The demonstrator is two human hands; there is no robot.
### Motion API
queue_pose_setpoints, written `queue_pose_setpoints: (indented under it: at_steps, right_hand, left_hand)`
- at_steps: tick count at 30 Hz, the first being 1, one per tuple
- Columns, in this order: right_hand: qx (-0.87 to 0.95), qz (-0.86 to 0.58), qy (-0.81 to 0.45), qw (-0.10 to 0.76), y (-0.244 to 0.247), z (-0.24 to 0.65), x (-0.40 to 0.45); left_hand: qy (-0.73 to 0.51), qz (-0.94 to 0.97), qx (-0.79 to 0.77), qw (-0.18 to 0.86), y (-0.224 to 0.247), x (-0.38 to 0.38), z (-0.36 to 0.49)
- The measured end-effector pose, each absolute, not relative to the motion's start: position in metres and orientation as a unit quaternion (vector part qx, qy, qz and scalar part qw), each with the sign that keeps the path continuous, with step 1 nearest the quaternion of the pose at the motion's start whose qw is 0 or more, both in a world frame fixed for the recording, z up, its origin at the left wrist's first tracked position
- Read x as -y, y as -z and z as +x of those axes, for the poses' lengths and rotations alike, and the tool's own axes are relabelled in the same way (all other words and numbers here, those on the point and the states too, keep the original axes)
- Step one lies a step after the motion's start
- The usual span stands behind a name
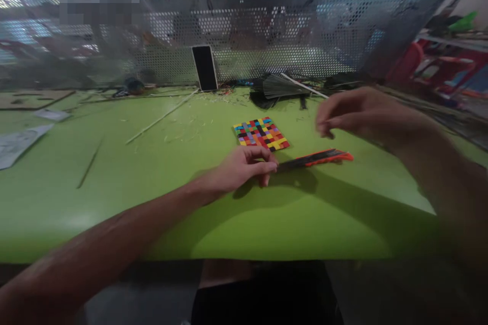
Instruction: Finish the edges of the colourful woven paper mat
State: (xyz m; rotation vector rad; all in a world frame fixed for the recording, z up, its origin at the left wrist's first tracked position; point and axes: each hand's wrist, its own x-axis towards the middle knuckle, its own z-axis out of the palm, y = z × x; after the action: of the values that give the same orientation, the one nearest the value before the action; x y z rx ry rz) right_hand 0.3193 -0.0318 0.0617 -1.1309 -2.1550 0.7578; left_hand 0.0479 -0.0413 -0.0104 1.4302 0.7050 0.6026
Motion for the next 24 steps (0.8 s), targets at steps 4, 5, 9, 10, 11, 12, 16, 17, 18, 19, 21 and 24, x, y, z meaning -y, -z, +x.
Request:
queue_pose_setpoints:
  at_steps: [4,5,9,10,11,12,16,17,18,19,21,24]
  right_hand:
    - [0.805,-0.423,-0.356,0.215,-0.034,0.284,0.031]
    - [0.807,-0.421,-0.353,0.217,-0.027,0.276,0.034]
    - [0.826,-0.403,-0.281,0.278,-0.009,0.257,0.05]
    - [0.833,-0.396,-0.254,0.291,-0.007,0.255,0.053]
    - [0.841,-0.389,-0.225,0.302,-0.006,0.254,0.055]
    - [0.848,-0.379,-0.194,0.315,-0.006,0.254,0.056]
    - [0.856,-0.364,-0.109,0.351,-0.003,0.252,0.059]
    - [0.852,-0.367,-0.112,0.357,-0.003,0.25,0.06]
    - [0.844,-0.374,-0.131,0.363,-0.002,0.249,0.06]
    - [0.831,-0.383,-0.166,0.369,-0.002,0.248,0.06]
    - [0.79,-0.396,-0.274,0.379,-0.005,0.247,0.058]
    - [0.726,-0.398,-0.415,0.377,-0.022,0.26,0.056]
  left_hand:
    - [-0.304,0.617,-0.305,0.659,0.014,0.04,0.048]
    - [-0.321,0.609,-0.305,0.658,0.016,0.039,0.048]
    - [-0.361,0.579,-0.313,0.661,0.022,0.034,0.049]
    - [-0.365,0.572,-0.315,0.663,0.023,0.033,0.05]
    - [-0.369,0.567,-0.316,0.665,0.023,0.033,0.05]
    - [-0.373,0.563,-0.316,0.667,0.022,0.033,0.051]
    - [-0.388,0.558,-0.316,0.662,0.02,0.034,0.051]
    - [-0.39,0.558,-0.319,0.66,0.02,0.034,0.051]
    - [-0.389,0.558,-0.323,0.658,0.021,0.034,0.051]
    - [-0.39,0.558,-0.328,0.655,0.021,0.034,0.05]
    - [-0.392,0.562,-0.335,0.647,0.023,0.032,0.049]
    - [-0.383,0.57,-0.342,0.641,0.023,0.03,0.046]
